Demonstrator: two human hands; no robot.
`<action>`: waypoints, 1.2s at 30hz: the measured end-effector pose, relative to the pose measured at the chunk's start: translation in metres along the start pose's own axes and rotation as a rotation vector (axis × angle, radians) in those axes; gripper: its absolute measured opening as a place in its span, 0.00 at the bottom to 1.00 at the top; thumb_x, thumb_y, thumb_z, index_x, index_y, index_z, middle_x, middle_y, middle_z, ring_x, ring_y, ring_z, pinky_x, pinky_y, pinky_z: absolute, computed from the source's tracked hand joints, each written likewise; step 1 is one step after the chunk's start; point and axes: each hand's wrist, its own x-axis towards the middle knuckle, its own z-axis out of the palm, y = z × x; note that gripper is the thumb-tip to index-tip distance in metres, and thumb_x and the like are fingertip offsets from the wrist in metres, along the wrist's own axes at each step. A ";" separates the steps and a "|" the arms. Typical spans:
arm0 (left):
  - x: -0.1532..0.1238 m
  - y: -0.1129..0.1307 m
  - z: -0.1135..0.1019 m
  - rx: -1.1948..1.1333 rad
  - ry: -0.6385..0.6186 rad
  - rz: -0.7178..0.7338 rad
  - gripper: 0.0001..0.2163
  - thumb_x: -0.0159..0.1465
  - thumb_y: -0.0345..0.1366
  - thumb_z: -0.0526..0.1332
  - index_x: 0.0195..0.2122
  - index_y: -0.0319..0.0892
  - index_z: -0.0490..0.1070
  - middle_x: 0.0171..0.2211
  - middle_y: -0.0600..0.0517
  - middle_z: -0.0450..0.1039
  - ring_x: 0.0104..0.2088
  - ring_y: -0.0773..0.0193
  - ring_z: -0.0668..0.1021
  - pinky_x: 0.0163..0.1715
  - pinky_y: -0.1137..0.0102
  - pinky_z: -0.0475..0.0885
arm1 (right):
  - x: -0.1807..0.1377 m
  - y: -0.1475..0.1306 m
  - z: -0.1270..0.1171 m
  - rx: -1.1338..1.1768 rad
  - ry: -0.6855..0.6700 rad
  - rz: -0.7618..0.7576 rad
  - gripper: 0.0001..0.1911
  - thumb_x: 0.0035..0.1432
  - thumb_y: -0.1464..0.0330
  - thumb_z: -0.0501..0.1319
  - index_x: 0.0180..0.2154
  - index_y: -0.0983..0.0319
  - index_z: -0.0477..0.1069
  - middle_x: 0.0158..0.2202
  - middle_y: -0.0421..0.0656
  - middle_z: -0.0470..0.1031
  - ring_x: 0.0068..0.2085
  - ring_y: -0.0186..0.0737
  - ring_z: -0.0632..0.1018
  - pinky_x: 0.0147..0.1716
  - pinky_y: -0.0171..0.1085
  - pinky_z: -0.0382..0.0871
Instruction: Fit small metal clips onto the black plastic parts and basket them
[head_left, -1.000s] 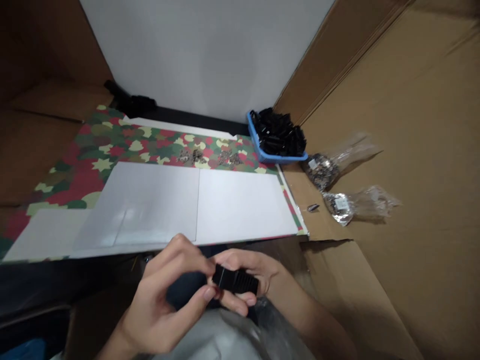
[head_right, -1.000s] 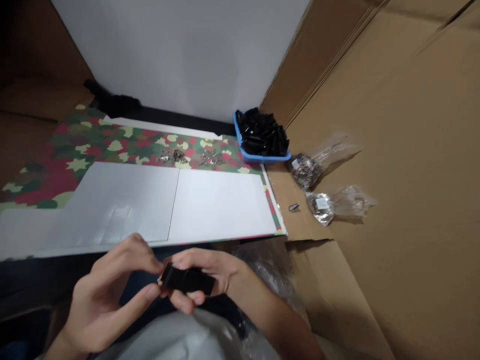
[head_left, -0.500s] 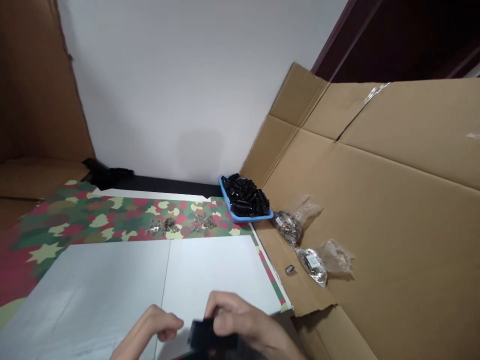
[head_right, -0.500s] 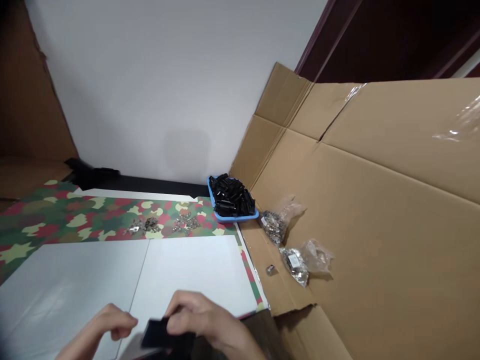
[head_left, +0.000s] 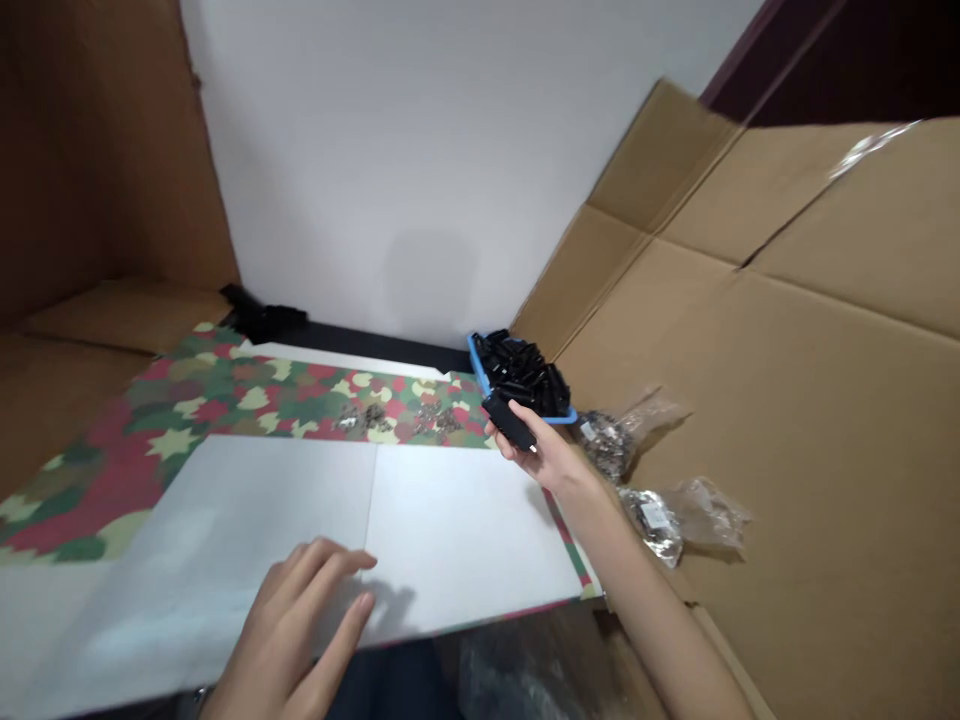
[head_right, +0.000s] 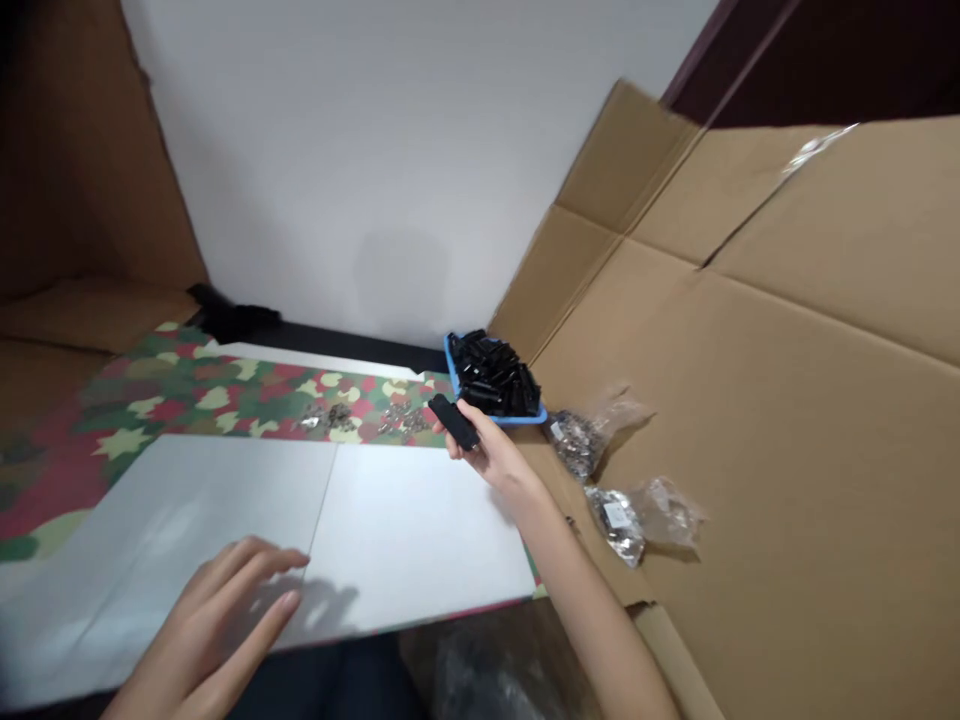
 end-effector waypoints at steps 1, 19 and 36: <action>-0.001 0.000 -0.002 0.080 -0.035 0.026 0.09 0.64 0.38 0.57 0.46 0.48 0.68 0.40 0.49 0.71 0.41 0.55 0.73 0.41 0.64 0.68 | -0.004 0.012 0.008 0.021 -0.026 0.025 0.26 0.58 0.49 0.53 0.29 0.64 0.74 0.18 0.39 0.66 0.22 0.32 0.64 0.26 0.34 0.59; 0.026 0.012 -0.022 0.425 -0.270 -0.002 0.10 0.66 0.39 0.52 0.46 0.44 0.66 0.43 0.46 0.69 0.43 0.51 0.71 0.40 0.58 0.65 | -0.021 0.099 0.075 -0.233 -0.068 -0.003 0.20 0.60 0.50 0.52 0.28 0.59 0.60 0.20 0.36 0.68 0.18 0.28 0.62 0.17 0.30 0.52; 0.135 -0.048 0.004 0.484 -0.128 -0.142 0.10 0.58 0.43 0.57 0.36 0.43 0.66 0.42 0.45 0.71 0.48 0.45 0.69 0.50 0.51 0.59 | 0.011 0.096 0.048 -0.575 0.090 -0.204 0.19 0.58 0.50 0.49 0.35 0.58 0.64 0.30 0.41 0.72 0.32 0.40 0.73 0.33 0.38 0.66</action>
